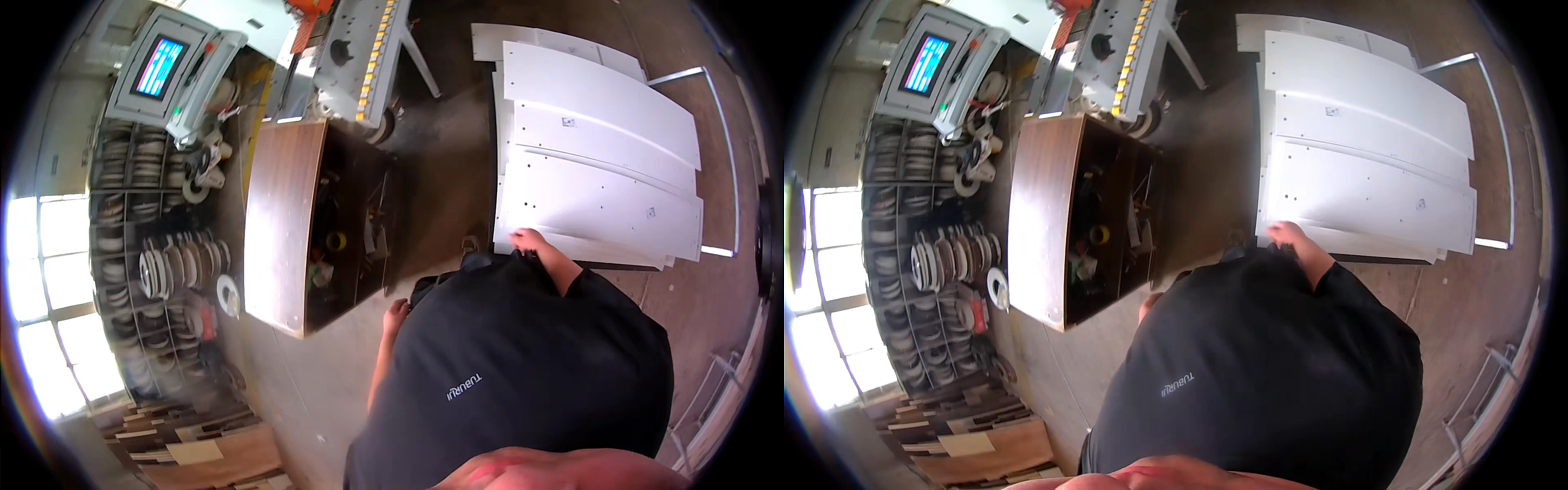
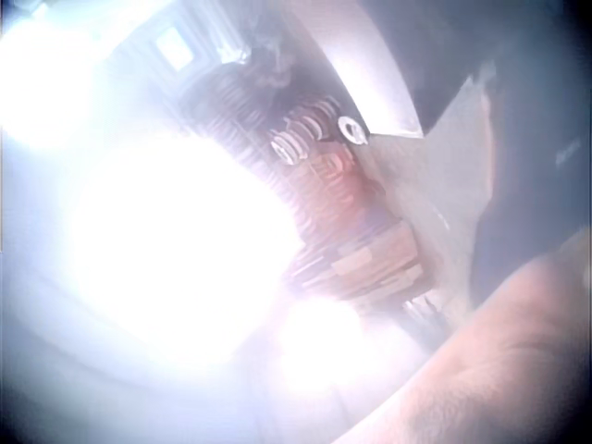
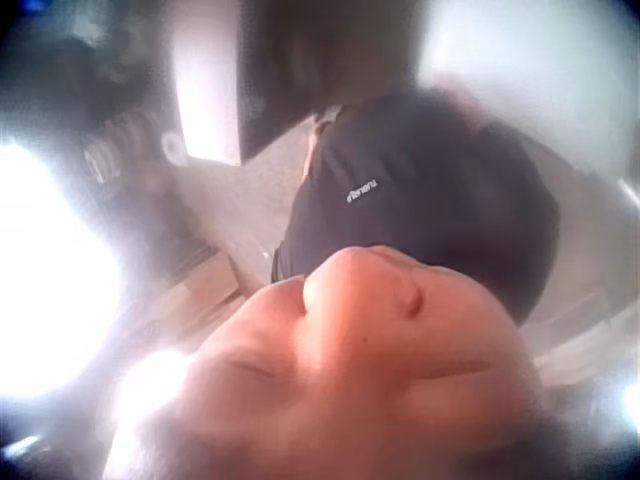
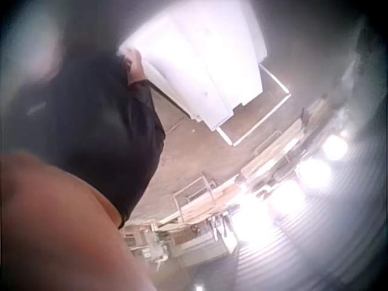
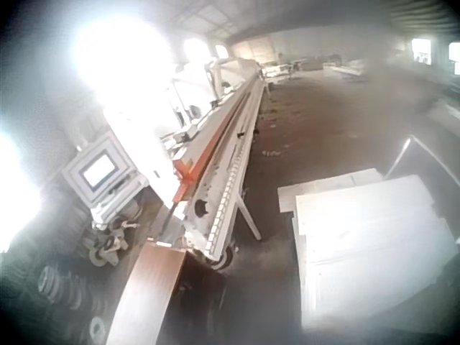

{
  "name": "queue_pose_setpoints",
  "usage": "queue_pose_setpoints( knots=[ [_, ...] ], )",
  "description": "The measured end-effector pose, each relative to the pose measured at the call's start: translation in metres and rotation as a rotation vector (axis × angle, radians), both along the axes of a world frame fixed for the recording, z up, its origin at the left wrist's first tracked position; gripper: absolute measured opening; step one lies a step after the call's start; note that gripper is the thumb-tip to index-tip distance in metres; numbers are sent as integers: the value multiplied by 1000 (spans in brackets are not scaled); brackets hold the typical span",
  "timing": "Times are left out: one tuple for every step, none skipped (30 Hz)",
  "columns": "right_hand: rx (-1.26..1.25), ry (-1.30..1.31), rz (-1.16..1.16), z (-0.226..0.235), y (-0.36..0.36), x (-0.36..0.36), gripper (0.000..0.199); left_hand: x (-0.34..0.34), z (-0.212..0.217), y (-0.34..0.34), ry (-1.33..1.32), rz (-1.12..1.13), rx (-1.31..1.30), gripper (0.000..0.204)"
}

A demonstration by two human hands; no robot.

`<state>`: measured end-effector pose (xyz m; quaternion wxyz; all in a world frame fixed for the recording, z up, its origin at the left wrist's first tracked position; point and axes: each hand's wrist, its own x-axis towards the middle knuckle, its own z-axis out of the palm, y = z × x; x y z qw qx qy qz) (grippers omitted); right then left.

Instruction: The person handles white rectangular panels in a workshop, moving them from a stack to a machine and back. They also handle a roll of white tape, placing it on a circular machine component.

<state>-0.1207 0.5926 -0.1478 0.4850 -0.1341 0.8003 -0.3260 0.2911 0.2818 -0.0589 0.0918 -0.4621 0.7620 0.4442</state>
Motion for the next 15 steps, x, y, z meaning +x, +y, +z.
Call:
queue_pose_setpoints(
  knots=[
    [3, -20, -45, 24, -27, -13, 35, -17, -3, -9, 3, -9, 4, 33],
    [-50, -42, -108, 47, -49, -18, 35, -38, -10, -27, 12, -25, -3, 33],
    [-106, -56, -167, 67, -74, -29, 35, -57, -18, -43, 20, -36, -6, 34],
    [-171, -70, -229, 80, -92, -40, 36, -67, -36, -68, 11, -85, 8, 34],
    [-252, -63, -255, 88, -105, -46, 36, -65, -69, -97, 0, -172, 37, 34],
    [-240, -40, -311, 100, -107, -46, 35, -63, -109, -131, -10, -262, 73, 33],
    [-246, -6, -357, 109, -128, -57, 34, -75, -129, -176, -17, -334, 86, 33],
    [-235, 21, -453, 90, -114, -60, 30, -116, -110, -199, 50, -629, -57, 31],
    [-236, 21, -533, 67, -97, -54, 26, -145, -96, -221, -5, -643, -43, 31],
    [-136, -25, -643, 47, -84, -44, 25, -175, -83, -245, -62, -653, -37, 32],
    [-43, -74, -760, 29, -70, -33, 23, -204, -75, -265, -107, -662, -34, 33],
    [103, 309, -206, -12, -30, -10, 24, -212, -84, -288, -21, -767, -36, 35],
    [329, 824, 240, -54, 21, 10, 28, -251, -66, -285, -136, -666, -15, 35],
    [513, 558, 256, -43, 5, 22, 30, -271, -48, -298, -105, -633, 27, 35],
    [525, 342, 85, -37, 2, 49, 30, -303, -34, -311, -72, -649, 66, 35]
  ],
)
